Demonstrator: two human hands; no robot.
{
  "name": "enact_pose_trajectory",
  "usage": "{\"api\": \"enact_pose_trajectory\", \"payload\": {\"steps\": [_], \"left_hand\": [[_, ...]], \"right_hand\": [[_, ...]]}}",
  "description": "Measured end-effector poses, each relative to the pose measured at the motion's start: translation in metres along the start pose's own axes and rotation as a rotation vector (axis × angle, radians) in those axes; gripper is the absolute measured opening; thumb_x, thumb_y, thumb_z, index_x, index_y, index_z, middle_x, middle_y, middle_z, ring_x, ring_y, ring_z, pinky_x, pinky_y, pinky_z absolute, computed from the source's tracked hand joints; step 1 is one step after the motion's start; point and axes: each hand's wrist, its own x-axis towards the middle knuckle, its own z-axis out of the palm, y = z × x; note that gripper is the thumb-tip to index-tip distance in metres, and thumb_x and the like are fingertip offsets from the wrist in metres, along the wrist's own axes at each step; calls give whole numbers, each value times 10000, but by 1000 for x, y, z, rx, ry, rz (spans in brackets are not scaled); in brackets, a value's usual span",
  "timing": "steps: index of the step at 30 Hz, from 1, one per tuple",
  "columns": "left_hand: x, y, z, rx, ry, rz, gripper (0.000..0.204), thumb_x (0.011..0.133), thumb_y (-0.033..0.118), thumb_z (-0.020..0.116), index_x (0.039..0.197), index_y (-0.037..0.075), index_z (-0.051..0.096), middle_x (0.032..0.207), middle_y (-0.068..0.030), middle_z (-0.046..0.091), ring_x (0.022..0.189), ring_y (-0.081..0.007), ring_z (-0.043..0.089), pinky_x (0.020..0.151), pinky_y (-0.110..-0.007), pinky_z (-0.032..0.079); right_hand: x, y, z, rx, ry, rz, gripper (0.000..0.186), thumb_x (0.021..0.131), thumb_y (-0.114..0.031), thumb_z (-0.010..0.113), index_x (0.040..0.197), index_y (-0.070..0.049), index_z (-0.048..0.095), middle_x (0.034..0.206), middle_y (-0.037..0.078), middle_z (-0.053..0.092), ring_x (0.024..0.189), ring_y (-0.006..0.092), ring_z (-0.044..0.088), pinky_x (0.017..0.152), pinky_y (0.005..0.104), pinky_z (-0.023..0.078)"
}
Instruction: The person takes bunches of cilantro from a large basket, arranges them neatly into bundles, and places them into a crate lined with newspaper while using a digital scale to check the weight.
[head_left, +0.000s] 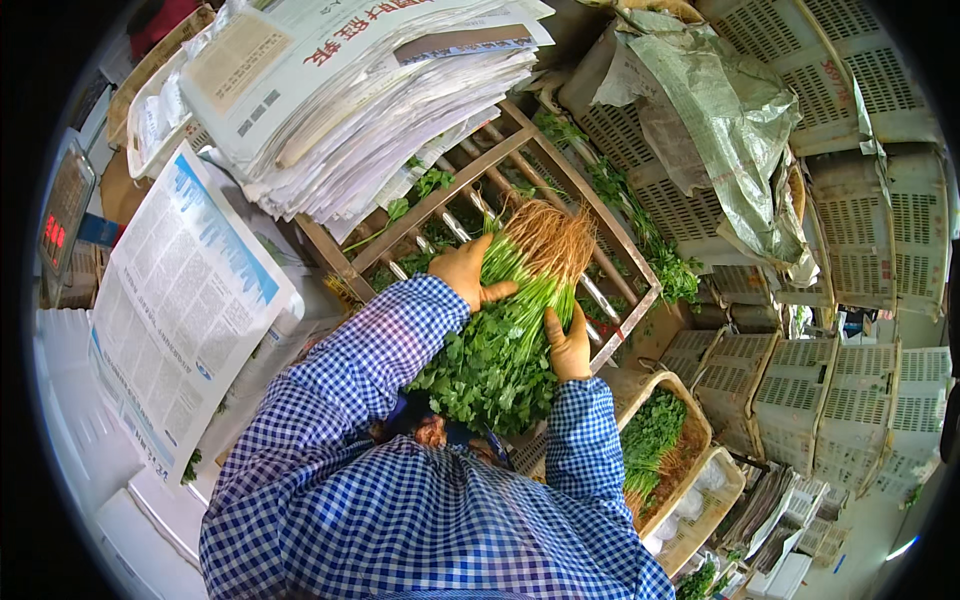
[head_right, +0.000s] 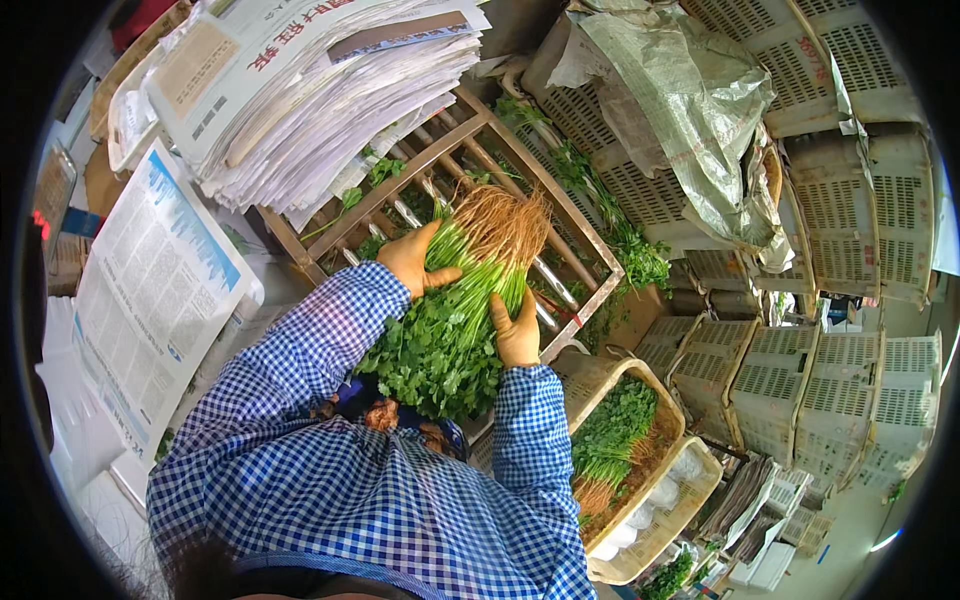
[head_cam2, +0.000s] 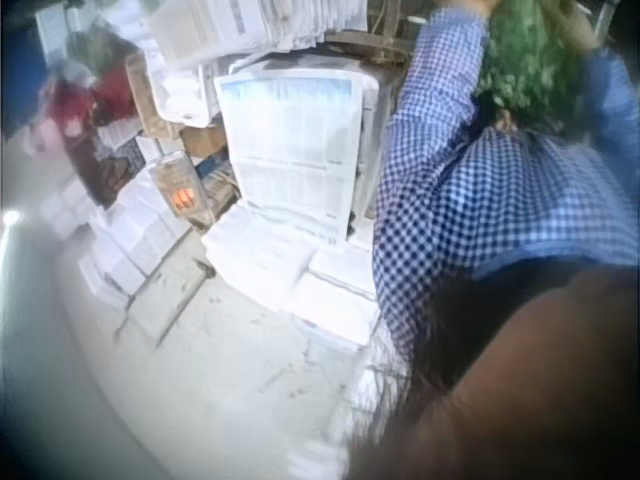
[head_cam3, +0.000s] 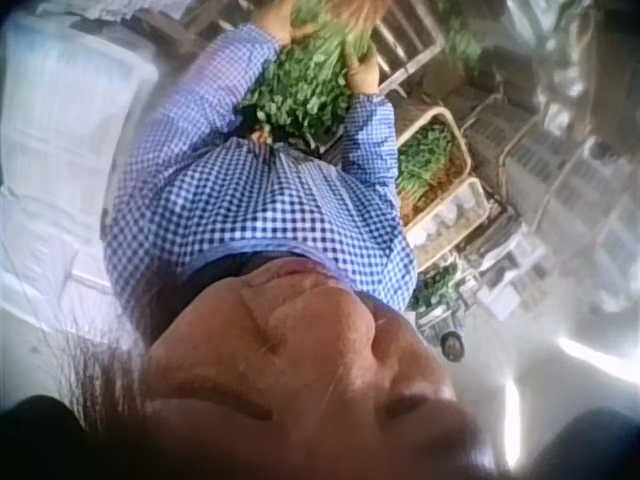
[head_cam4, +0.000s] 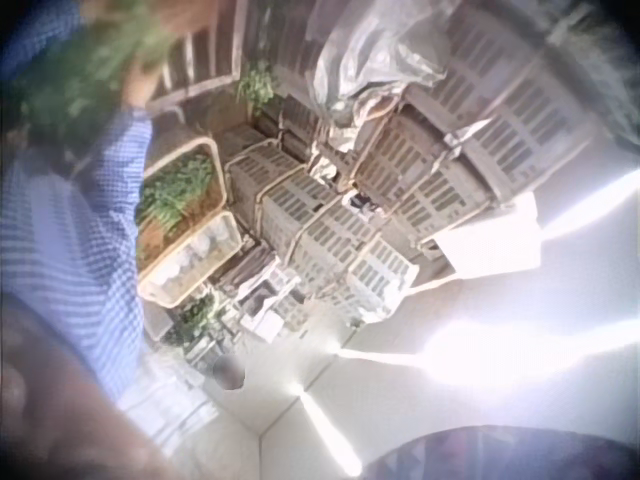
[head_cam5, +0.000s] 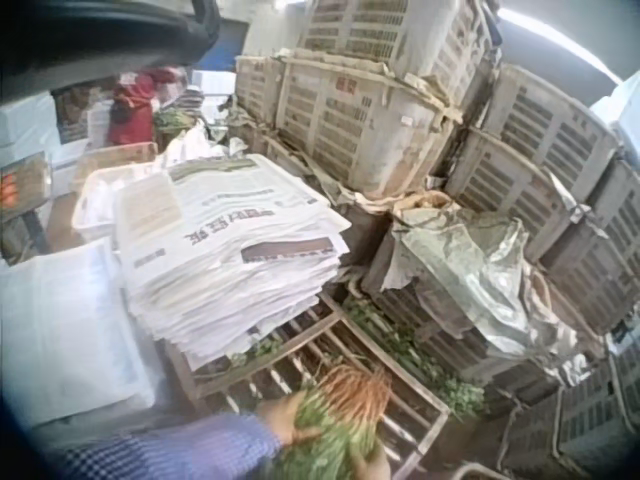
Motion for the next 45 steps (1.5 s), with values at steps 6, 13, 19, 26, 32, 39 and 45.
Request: {"api": "enact_pose_trajectory", "payload": {"steps": [6, 13, 19, 26, 32, 39, 45], "left_hand": [[-1, 10, -2, -100, -10, -69, 1050, 859, 612, 699, 1579, 9, 229, 1576, -262, 361, 1438, -372, 404, 1196, -440, 362], [-73, 37, 2, -521, 127, -186, 1111, 815, 516, 770, 1590, -5, 169, 1603, -285, 284, 1481, -398, 322, 1224, -459, 299], [-60, 12, 20, -406, 135, -361, 1075, 860, 565, 732, 1594, 3, 183, 1616, -273, 271, 1489, -395, 302, 1221, -477, 312], [-55, -9, 35, -385, 196, -266, 1153, 741, 558, 844, 1544, -36, 268, 1537, -295, 403, 1418, -407, 415, 1186, -476, 361], [-27, -41, 67, -494, 204, -271, 967, 774, 234, 897, 1491, -70, 325, 1467, -257, 484, 1315, -350, 524, 1115, -406, 480], [-67, -2, 26, -405, 176, -338, 1020, 778, 408, 873, 1502, -67, 333, 1441, -284, 518, 1318, -370, 535, 1146, -411, 425], [-49, -22, 46, -452, 174, -207, 936, 779, 384, 872, 1457, -47, 392, 1372, -229, 581, 1241, -322, 591, 1095, -404, 474]], "right_hand": [[15, 2, -2, 146, -136, -66, 898, 941, -517, 693, 1534, 41, 315, 1447, 213, 528, 1336, 293, 514, 1116, 375, 400], [-24, -59, -21, 66, -123, -68, 907, 916, -373, 752, 1563, 37, 266, 1476, 223, 503, 1362, 302, 491, 1116, 398, 418], [7, 8, -28, -257, -173, -107, 924, 948, -506, 686, 1577, 5, 242, 1544, 283, 406, 1424, 393, 422, 1149, 425, 389], [7, 3, -38, -19, -321, -103, 1005, 924, -594, 664, 1586, 14, 214, 1575, 265, 366, 1447, 349, 397, 1164, 406, 367], [12, -18, -35, -467, -332, -152, 1029, 918, -626, 646, 1589, 13, 199, 1474, 298, 490, 1365, 395, 499, 1118, 405, 420], [26, -136, 22, -512, 1, -895, 368, 849, -146, 764, 1200, -52, 708, 1332, 234, 627, 1197, 406, 619, 1020, 476, 502], [55, -112, 66, -904, -272, -602, 380, 788, -251, 770, 1130, -85, 756, 1402, 131, 607, 1331, 353, 525, 1086, 459, 456]]}}
